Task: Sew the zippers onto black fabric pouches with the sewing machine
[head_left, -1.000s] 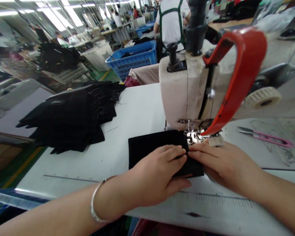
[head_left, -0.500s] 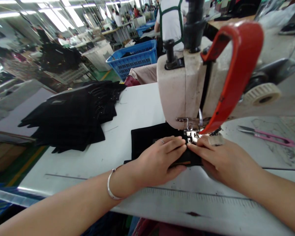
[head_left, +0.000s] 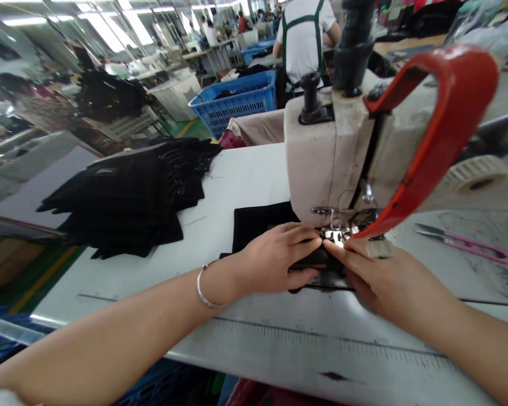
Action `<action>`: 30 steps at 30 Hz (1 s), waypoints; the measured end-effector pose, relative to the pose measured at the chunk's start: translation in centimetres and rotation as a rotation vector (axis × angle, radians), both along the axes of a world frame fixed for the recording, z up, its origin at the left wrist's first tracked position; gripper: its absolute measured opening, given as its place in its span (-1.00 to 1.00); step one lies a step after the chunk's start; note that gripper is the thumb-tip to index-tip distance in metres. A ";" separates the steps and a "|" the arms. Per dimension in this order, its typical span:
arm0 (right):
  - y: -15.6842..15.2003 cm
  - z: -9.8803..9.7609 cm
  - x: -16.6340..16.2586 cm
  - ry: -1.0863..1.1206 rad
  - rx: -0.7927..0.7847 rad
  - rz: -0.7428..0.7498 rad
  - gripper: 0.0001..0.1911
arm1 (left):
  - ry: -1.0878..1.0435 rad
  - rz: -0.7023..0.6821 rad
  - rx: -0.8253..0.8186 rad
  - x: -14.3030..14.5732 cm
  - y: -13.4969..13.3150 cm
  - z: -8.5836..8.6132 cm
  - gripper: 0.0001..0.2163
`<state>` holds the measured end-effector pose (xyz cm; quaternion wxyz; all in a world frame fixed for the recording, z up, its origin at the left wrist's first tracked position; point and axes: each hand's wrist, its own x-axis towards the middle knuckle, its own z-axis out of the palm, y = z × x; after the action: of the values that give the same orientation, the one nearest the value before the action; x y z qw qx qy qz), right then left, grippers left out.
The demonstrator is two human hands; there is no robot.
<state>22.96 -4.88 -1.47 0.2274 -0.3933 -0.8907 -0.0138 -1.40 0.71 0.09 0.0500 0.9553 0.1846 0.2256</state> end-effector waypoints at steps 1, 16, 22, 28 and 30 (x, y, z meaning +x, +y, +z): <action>0.0 0.0 0.0 0.006 0.001 -0.001 -0.55 | 0.000 -0.001 0.005 0.0 0.1 0.0 -0.66; 0.9 0.9 1.3 0.063 0.028 -0.196 -0.82 | 0.125 -0.023 0.227 -0.1 0.6 0.9 -0.67; 1.5 1.3 1.5 -0.014 0.031 -0.189 -0.71 | 0.113 0.003 0.234 0.0 0.6 1.4 -0.82; 0.5 1.3 0.4 0.040 0.008 -0.023 -0.74 | -0.020 0.114 0.090 0.5 0.4 0.6 -0.84; 0.4 1.1 -0.3 0.026 0.019 -0.088 -0.83 | -0.087 0.170 0.054 0.8 -0.1 0.4 -0.88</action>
<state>22.65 -4.50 -0.41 0.2419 -0.4300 -0.8694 -0.0268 -0.57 0.64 0.53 0.0129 0.9265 0.2565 0.2751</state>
